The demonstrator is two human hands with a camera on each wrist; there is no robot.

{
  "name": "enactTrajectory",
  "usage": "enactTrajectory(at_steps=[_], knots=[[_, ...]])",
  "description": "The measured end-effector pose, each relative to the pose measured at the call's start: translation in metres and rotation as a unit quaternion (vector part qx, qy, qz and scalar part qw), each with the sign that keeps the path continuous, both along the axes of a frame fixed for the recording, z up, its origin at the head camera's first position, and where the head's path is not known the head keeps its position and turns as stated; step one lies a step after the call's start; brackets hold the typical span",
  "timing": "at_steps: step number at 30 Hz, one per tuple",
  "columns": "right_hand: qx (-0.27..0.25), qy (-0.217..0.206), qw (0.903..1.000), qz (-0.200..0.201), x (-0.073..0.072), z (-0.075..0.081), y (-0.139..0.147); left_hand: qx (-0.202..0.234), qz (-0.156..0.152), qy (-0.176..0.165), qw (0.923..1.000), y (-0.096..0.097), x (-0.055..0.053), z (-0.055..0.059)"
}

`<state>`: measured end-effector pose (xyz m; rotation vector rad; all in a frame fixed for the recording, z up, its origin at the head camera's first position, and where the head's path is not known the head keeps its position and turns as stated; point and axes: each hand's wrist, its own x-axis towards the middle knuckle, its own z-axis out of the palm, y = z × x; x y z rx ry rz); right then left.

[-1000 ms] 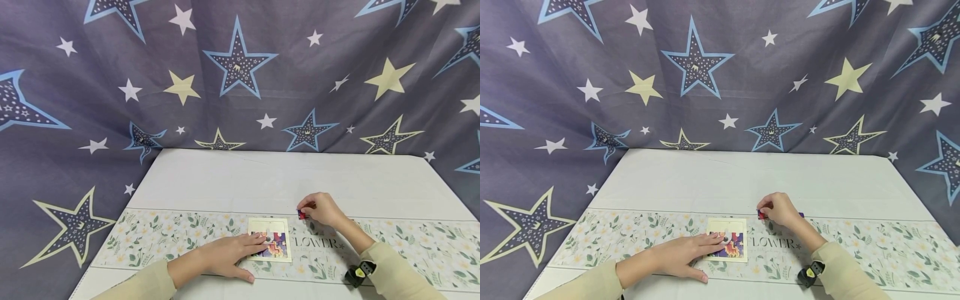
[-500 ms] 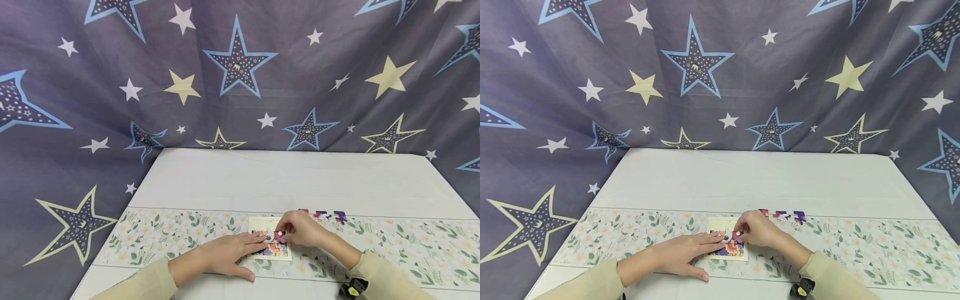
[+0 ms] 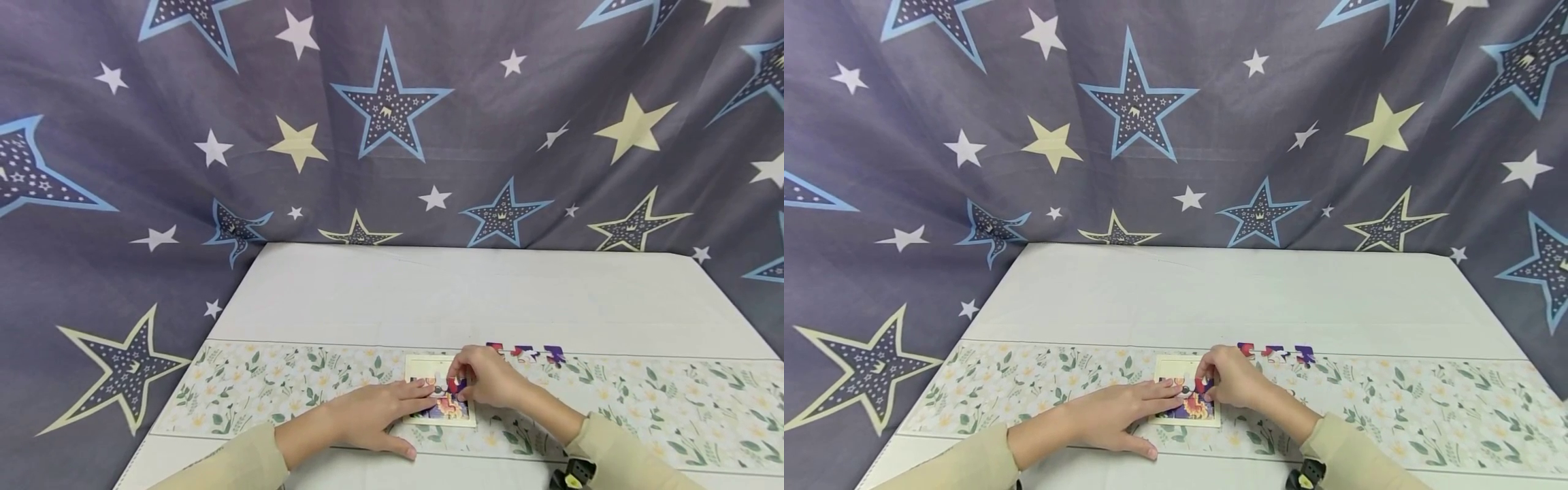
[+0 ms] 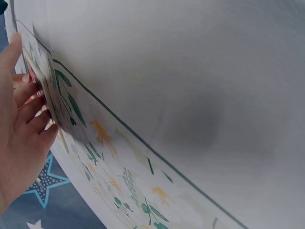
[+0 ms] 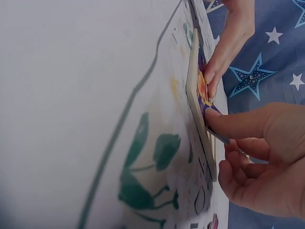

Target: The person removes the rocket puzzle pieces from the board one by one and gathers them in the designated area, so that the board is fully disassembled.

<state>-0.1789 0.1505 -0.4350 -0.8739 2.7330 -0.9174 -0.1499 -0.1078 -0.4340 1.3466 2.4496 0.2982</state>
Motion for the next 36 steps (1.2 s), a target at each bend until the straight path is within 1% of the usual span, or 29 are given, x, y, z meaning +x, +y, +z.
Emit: enactTrajectory(at_steps=[3,7,11,17,20,24,27,29,33,36], knots=[[-0.006,-0.011,0.9999,-0.007,0.001,-0.001,0.000,0.000,0.000,0.000,1.0000,0.000,0.000,0.000],[-0.022,-0.029,0.9993,0.004,0.001,-0.001,0.001,0.000,0.002,-0.006,1.0000,0.000,0.000,0.001],[-0.032,-0.028,0.9990,0.015,0.000,-0.001,0.002,0.002,0.000,-0.005,1.0000,-0.001,-0.001,0.001],[-0.033,-0.040,0.9986,0.011,0.001,0.001,0.002,0.006,-0.006,-0.001,1.0000,-0.001,-0.001,0.001],[-0.033,-0.043,0.9984,0.016,0.001,0.002,0.004,0.007,-0.006,-0.002,1.0000,-0.001,0.000,0.001],[-0.043,-0.034,0.9982,0.024,0.001,0.003,0.008,0.007,-0.006,-0.001,1.0000,0.000,0.000,0.000],[-0.055,-0.037,0.9977,0.015,0.000,0.004,0.013,0.005,-0.007,0.001,1.0000,0.000,0.000,-0.001],[-0.062,-0.044,0.9971,0.001,-0.001,0.005,0.018,0.005,-0.008,0.002,1.0000,0.000,-0.001,-0.001],[-0.076,-0.068,0.9942,-0.035,-0.003,0.003,0.028,0.004,-0.010,0.001,0.9999,0.000,-0.001,-0.001],[-0.093,-0.093,0.9900,-0.051,-0.004,0.001,0.036,0.004,-0.009,0.001,0.9999,0.000,-0.001,0.000]])
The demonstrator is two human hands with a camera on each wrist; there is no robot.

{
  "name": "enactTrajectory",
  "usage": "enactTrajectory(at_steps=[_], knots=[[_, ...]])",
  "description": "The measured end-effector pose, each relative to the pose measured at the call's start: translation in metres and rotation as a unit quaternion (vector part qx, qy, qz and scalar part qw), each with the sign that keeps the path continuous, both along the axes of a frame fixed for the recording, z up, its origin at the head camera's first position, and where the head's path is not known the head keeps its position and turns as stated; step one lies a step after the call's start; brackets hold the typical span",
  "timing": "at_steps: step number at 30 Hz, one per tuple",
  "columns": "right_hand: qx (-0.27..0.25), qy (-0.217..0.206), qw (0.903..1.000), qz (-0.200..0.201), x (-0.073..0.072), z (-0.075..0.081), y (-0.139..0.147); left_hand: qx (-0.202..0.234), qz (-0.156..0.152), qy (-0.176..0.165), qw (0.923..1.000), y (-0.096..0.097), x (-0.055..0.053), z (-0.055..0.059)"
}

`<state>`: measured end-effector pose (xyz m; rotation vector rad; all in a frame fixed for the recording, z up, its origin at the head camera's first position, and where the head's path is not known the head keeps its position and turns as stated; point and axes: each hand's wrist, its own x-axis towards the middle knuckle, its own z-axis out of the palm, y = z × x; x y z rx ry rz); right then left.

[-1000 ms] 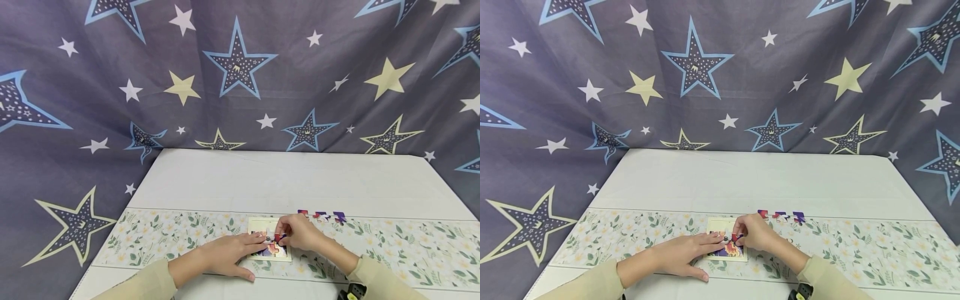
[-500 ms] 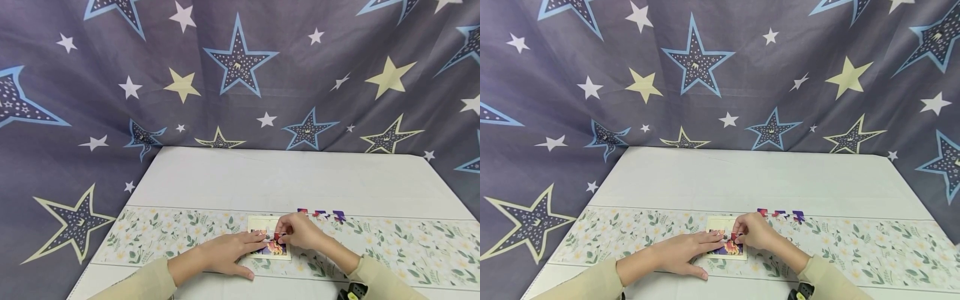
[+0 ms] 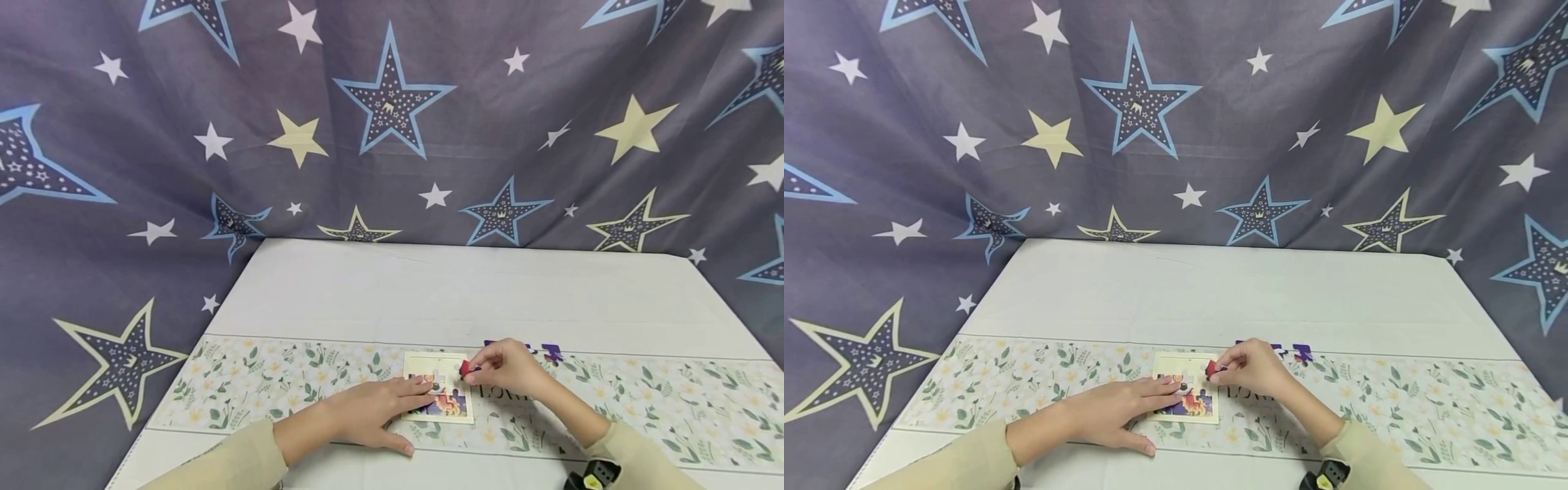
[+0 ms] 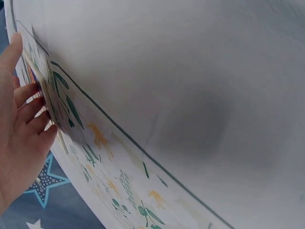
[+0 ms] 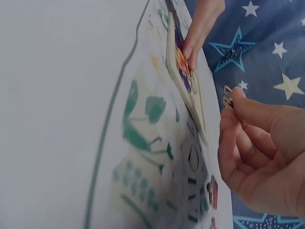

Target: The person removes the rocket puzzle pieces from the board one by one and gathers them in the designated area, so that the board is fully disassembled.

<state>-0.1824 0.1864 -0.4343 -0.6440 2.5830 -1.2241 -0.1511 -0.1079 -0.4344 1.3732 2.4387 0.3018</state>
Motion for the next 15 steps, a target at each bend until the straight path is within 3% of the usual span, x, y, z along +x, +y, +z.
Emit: enactTrajectory(at_steps=[9,15], knots=[[-0.033,-0.068,0.9971,-0.009,0.001,0.005,0.020,-0.002,0.000,0.002,1.0000,-0.001,0.000,0.002],[-0.068,-0.131,0.9878,-0.047,0.006,0.008,0.032,0.003,-0.001,0.001,1.0000,0.000,0.001,0.001]])
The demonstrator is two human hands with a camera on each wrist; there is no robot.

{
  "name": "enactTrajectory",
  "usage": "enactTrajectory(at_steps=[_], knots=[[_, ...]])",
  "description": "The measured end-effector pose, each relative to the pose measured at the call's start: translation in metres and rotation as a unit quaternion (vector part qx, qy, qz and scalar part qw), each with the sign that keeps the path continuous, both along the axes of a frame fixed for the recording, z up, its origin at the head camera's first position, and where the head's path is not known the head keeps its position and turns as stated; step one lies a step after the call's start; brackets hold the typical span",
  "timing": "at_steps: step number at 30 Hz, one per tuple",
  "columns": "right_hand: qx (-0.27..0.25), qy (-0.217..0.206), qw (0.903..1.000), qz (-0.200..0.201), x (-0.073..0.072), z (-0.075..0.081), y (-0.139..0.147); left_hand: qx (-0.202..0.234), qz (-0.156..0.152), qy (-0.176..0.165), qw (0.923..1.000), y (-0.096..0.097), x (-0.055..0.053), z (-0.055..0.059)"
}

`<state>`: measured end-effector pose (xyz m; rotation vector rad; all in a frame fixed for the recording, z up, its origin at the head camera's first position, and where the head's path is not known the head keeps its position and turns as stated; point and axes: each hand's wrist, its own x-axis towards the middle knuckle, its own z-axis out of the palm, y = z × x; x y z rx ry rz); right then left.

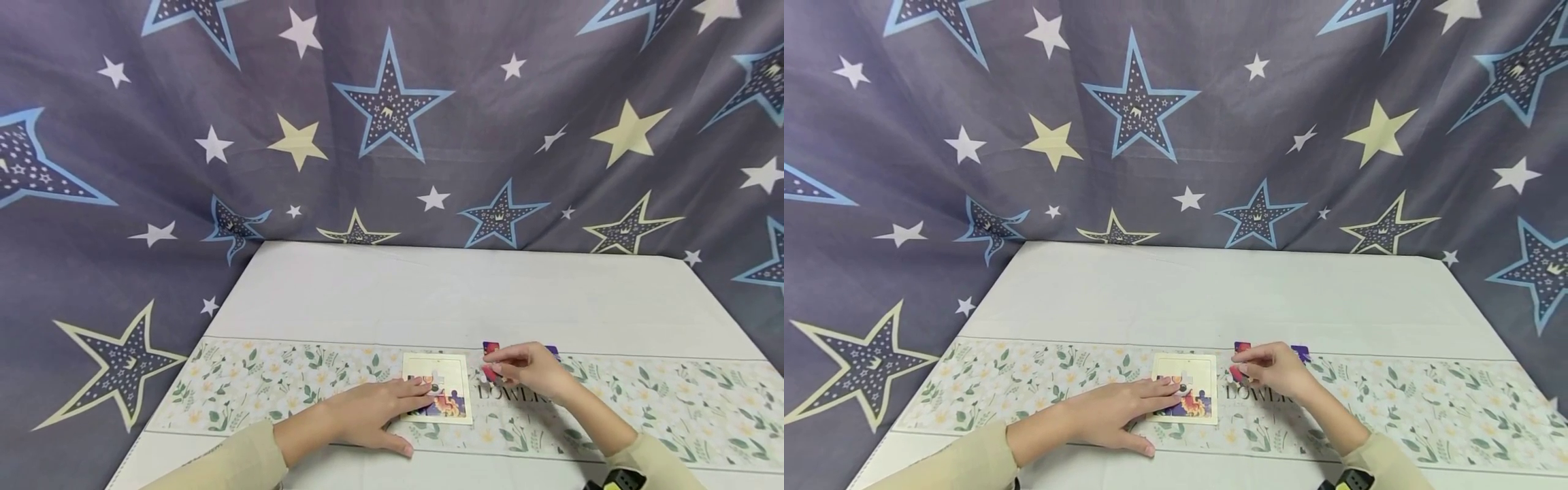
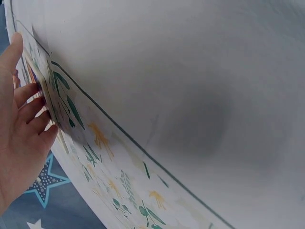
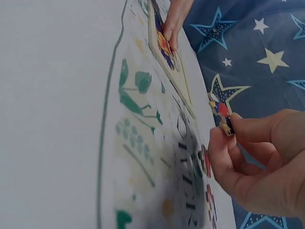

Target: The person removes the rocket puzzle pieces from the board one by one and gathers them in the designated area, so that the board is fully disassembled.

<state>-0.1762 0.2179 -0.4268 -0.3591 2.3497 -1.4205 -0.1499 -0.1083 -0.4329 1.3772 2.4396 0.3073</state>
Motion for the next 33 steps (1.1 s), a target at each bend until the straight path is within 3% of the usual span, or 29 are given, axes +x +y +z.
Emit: enactTrajectory(at_steps=[9,19,27,33], knots=[[-0.042,-0.070,0.9916,-0.100,0.009,-0.009,0.022,0.001,0.002,0.000,1.0000,0.000,0.001,-0.001],[-0.040,-0.074,0.9870,-0.137,0.019,-0.013,0.056,0.004,0.002,0.000,1.0000,0.000,0.001,-0.001],[0.044,-0.048,0.9778,-0.199,0.024,-0.011,0.078,0.001,0.005,-0.003,1.0000,0.000,0.001,0.000],[0.108,-0.002,0.9735,-0.202,0.024,-0.009,0.085,0.002,0.005,-0.003,1.0000,0.000,0.000,-0.001]])
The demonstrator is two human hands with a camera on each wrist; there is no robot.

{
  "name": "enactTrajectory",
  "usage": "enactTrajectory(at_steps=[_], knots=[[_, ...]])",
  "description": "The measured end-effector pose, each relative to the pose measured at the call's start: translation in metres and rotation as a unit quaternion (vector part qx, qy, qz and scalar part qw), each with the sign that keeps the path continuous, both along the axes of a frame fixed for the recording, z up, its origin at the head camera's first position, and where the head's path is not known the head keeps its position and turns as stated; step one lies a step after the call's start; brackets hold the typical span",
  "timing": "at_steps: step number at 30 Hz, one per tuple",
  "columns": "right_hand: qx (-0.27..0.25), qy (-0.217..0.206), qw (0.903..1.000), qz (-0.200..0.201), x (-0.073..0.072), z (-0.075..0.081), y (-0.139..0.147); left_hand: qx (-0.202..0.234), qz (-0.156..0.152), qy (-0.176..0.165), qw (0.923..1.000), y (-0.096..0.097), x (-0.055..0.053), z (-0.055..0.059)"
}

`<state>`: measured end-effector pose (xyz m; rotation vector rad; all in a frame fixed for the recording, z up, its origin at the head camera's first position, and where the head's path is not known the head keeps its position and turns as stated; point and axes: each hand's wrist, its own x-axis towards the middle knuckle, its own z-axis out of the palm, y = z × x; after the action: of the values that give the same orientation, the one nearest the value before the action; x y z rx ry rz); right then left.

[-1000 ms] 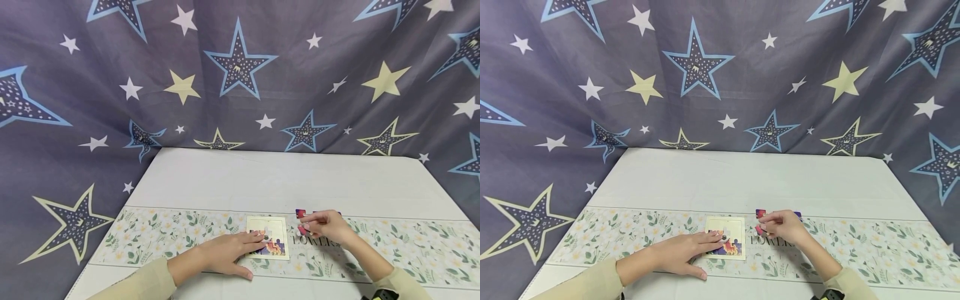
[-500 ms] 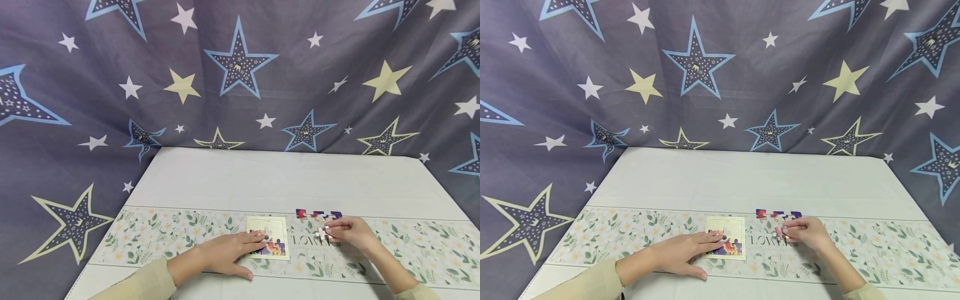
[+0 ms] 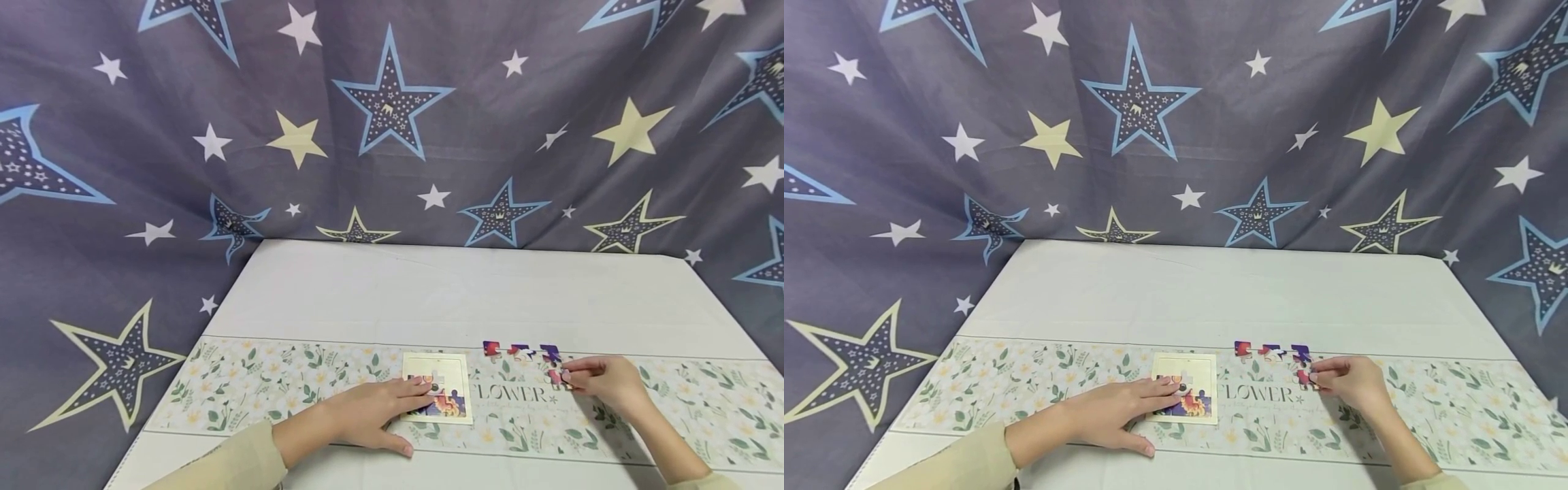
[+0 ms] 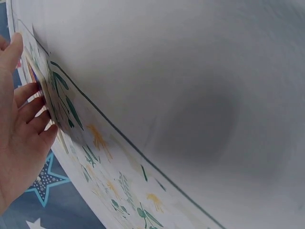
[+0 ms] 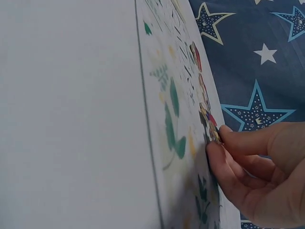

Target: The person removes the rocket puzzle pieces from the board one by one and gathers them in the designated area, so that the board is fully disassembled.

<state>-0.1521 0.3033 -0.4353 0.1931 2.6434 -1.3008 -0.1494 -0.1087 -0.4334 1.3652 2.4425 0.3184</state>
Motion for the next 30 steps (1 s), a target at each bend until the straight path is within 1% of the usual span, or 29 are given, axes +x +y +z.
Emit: enactTrajectory(at_steps=[4,9,12,17,20,24,30], knots=[[0.030,0.005,0.9995,0.011,0.000,0.002,0.001,0.003,-0.002,-0.002,1.0000,0.000,-0.001,-0.001],[0.059,0.002,0.9981,0.016,-0.001,0.003,-0.001,0.005,-0.004,-0.002,1.0000,0.000,-0.001,-0.003],[0.085,0.002,0.9963,0.014,-0.002,0.006,-0.002,0.005,-0.005,0.005,1.0000,-0.001,-0.001,-0.003],[0.140,0.005,0.9900,0.017,-0.003,0.014,-0.005,0.008,-0.007,0.012,0.9999,-0.001,-0.001,-0.003],[0.163,0.024,0.9857,0.033,-0.005,0.020,-0.010,0.006,-0.004,0.009,0.9999,-0.002,-0.001,-0.002],[0.165,0.066,0.9820,0.064,-0.009,0.025,-0.026,0.006,0.001,0.003,1.0000,-0.002,-0.001,-0.001],[0.123,0.095,0.9813,0.113,-0.018,0.024,-0.066,0.012,-0.004,-0.002,0.9999,-0.001,-0.001,-0.003]])
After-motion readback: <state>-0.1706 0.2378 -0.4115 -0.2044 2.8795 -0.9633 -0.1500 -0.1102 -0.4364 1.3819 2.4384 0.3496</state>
